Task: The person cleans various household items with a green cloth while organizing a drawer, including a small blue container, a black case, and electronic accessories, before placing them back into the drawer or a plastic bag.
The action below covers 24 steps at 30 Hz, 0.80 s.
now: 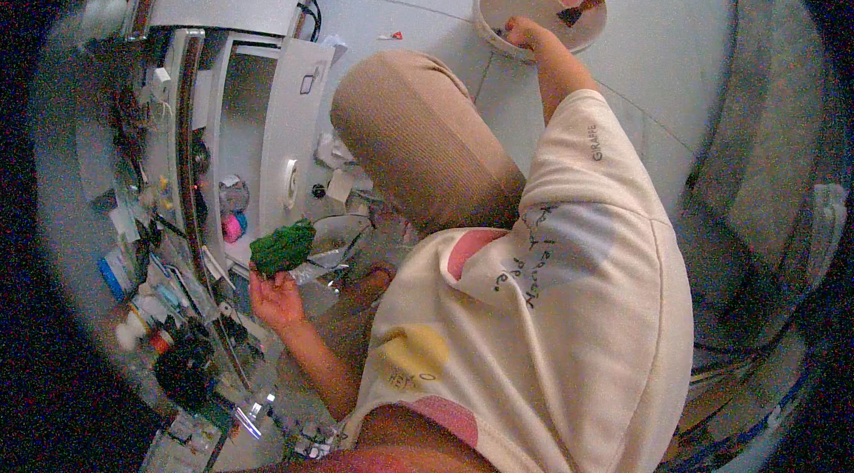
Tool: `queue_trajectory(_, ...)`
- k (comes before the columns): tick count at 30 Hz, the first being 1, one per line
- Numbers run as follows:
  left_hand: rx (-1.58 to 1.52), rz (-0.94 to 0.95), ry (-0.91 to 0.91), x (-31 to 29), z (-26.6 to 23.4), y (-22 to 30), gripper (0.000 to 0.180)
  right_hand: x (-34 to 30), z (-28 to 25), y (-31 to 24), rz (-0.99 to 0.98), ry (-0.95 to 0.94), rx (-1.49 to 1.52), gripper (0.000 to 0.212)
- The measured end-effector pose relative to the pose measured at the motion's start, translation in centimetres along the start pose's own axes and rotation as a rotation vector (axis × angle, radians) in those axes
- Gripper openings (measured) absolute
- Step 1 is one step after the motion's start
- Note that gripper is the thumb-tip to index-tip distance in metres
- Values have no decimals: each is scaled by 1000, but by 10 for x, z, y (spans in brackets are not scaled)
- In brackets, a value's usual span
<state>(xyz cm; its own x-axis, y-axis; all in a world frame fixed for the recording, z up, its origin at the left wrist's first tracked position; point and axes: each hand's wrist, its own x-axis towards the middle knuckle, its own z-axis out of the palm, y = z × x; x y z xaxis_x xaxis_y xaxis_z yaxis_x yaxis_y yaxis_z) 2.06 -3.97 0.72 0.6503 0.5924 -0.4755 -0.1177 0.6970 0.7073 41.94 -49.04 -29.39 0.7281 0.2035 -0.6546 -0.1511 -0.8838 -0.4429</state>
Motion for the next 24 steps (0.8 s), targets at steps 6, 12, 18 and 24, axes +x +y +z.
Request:
queue_trajectory(6,-4,-19,53,1,-5,-5,22,-21,-17,-33,40,-216,-35,50)
queue_trajectory(12,62,-37,115,-6,-23,-11,20,-5,-7,-33,-51,-84,-206,48)
queue_trajectory(18,189,-120,180,24,-12,-8,9,45,-31,64,-208,-53,-51,25)
queue_trajectory(24,295,-148,102,15,-23,6,12,-109,-100,-232,-344,64,88,17)
